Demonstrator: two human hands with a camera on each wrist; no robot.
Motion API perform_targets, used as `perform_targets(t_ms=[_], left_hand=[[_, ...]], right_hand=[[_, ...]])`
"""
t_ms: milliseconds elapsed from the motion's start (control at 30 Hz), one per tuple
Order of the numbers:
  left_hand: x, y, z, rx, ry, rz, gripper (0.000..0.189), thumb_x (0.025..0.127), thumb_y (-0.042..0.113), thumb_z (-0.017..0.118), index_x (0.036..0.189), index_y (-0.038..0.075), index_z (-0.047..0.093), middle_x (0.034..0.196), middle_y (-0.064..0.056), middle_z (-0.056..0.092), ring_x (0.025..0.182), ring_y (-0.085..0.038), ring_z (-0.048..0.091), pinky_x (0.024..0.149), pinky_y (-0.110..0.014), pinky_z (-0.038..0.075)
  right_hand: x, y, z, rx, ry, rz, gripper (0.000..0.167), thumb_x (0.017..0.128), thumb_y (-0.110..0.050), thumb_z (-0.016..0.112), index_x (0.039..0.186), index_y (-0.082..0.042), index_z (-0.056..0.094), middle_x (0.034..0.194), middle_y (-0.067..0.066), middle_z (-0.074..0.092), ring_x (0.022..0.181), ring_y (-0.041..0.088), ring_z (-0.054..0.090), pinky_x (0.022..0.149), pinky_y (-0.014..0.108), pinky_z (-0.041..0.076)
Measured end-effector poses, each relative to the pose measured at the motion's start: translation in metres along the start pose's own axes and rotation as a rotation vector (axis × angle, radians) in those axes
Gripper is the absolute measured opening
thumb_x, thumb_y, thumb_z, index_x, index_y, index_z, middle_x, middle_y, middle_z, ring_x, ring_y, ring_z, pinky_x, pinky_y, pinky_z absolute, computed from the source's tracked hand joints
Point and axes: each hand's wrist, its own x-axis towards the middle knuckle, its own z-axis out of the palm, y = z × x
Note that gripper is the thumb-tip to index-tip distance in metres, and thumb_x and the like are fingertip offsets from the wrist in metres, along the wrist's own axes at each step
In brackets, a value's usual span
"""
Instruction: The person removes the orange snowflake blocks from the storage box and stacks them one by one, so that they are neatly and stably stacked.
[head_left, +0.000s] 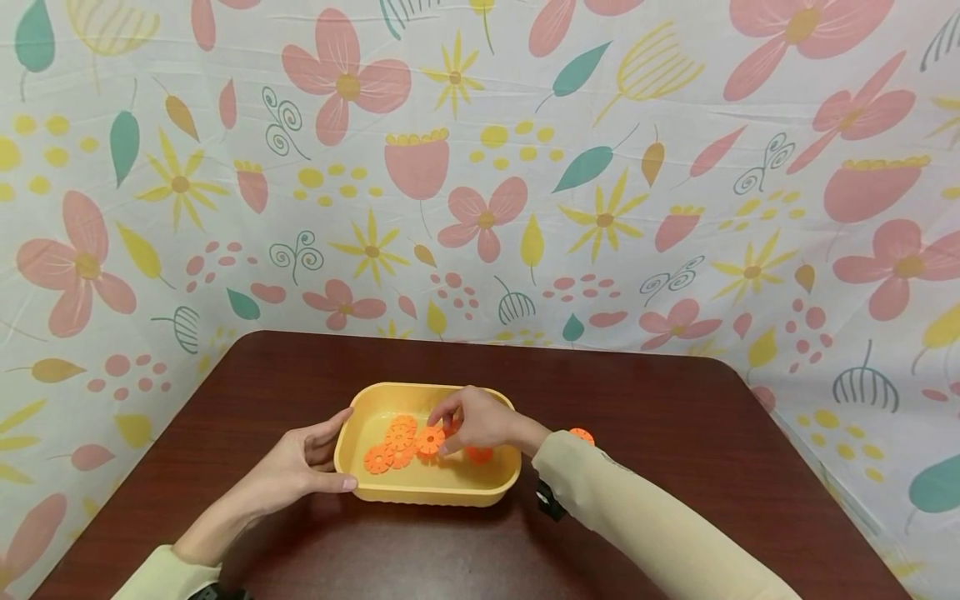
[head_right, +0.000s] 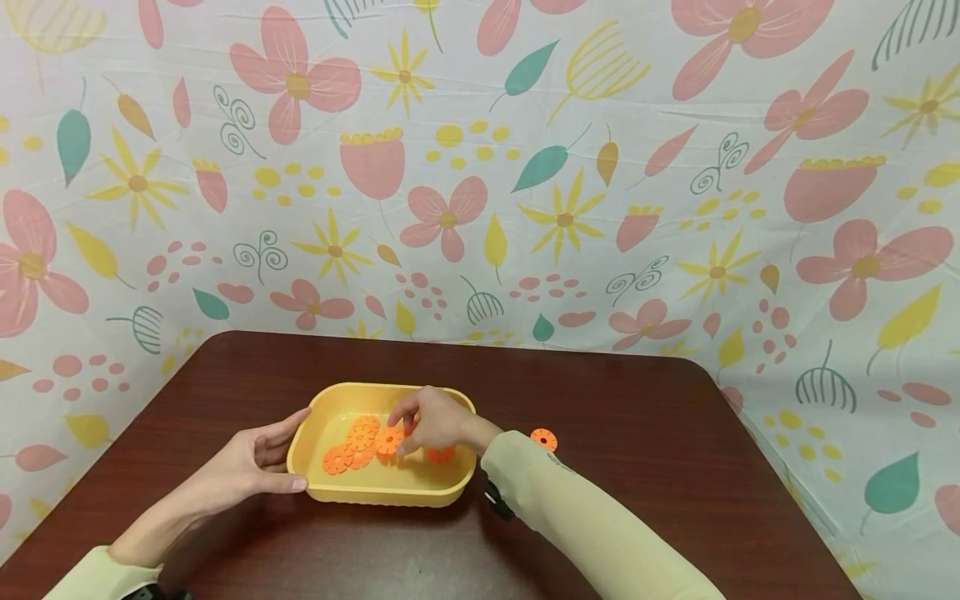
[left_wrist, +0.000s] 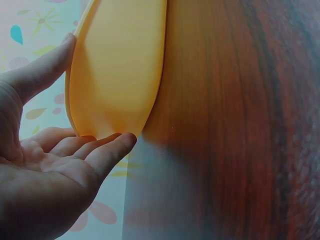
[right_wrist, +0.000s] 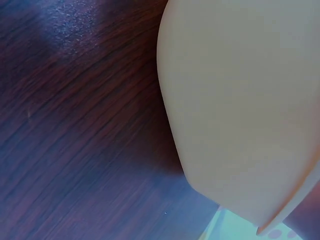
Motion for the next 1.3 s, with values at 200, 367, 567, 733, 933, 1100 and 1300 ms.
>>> perform_targets(t_ms=[200,367,567,733,933,1100,1300], left_hand=[[0.000,0.000,0.000,-0.002,0.001,-0.001,0.106,0.086,0.003,0.086,0.164,-0.009,0.016,0.169,-0.028,0.014,0.146,-0.050,0.035,0.101,-0.034,0.053],[-0.001,0.000,-0.001,-0.006,0.000,-0.003,0.106,0.086,0.003,0.086,0.164,-0.009,0.016,0.170,-0.028,0.014,0.146,-0.050,0.035,0.101,-0.035,0.053],[-0.001,0.000,-0.001,-0.009,-0.004,-0.006,0.106,0.087,0.003,0.086,0.164,-0.008,0.016,0.170,-0.028,0.014,0.146,-0.049,0.035,0.101,-0.035,0.053],[-0.001,0.000,0.000,-0.012,-0.007,-0.004,0.106,0.087,0.003,0.086,0.164,-0.008,0.015,0.169,-0.029,0.016,0.146,-0.050,0.036,0.101,-0.036,0.053],[-0.001,0.000,0.000,-0.007,-0.006,0.002,0.105,0.087,0.002,0.086,0.164,-0.009,0.015,0.169,-0.029,0.015,0.146,-0.050,0.035,0.101,-0.036,0.053],[-0.001,0.001,0.000,-0.007,-0.004,-0.005,0.105,0.087,0.002,0.086,0.164,-0.009,0.015,0.169,-0.028,0.015,0.146,-0.050,0.035,0.101,-0.034,0.053],[0.000,0.000,0.000,-0.002,-0.006,-0.003,0.105,0.087,0.003,0.086,0.164,-0.008,0.016,0.169,-0.028,0.016,0.146,-0.050,0.036,0.100,-0.034,0.053]], right_hand=[[-0.002,0.002,-0.001,0.008,0.022,-0.033,0.030,0.078,-0.006,0.094,0.105,-0.006,0.080,0.082,0.005,0.068,0.073,0.018,0.056,0.066,0.024,0.047],[-0.004,0.001,-0.002,0.025,0.026,-0.036,0.030,0.078,-0.007,0.093,0.105,-0.006,0.080,0.091,0.001,0.073,0.085,0.020,0.064,0.074,0.025,0.052],[-0.007,-0.002,-0.003,0.070,0.023,-0.028,0.031,0.079,-0.002,0.091,0.108,-0.004,0.079,0.097,0.000,0.075,0.093,0.021,0.068,0.078,0.025,0.055],[-0.011,-0.002,-0.003,0.096,0.034,-0.026,0.033,0.080,-0.002,0.091,0.110,-0.003,0.079,0.095,0.002,0.074,0.088,0.021,0.067,0.074,0.024,0.054],[-0.017,-0.004,-0.007,0.087,0.044,-0.022,0.034,0.081,-0.004,0.090,0.113,-0.005,0.079,0.095,0.002,0.074,0.081,0.025,0.066,0.071,0.027,0.053],[-0.022,-0.007,-0.012,0.083,0.049,-0.027,0.035,0.081,-0.004,0.091,0.115,-0.004,0.079,0.096,0.003,0.074,0.076,0.022,0.062,0.069,0.026,0.051],[-0.029,-0.007,-0.017,0.108,0.063,-0.040,0.035,0.082,-0.006,0.090,0.116,-0.005,0.079,0.095,0.005,0.073,0.072,0.021,0.059,0.066,0.025,0.049]])
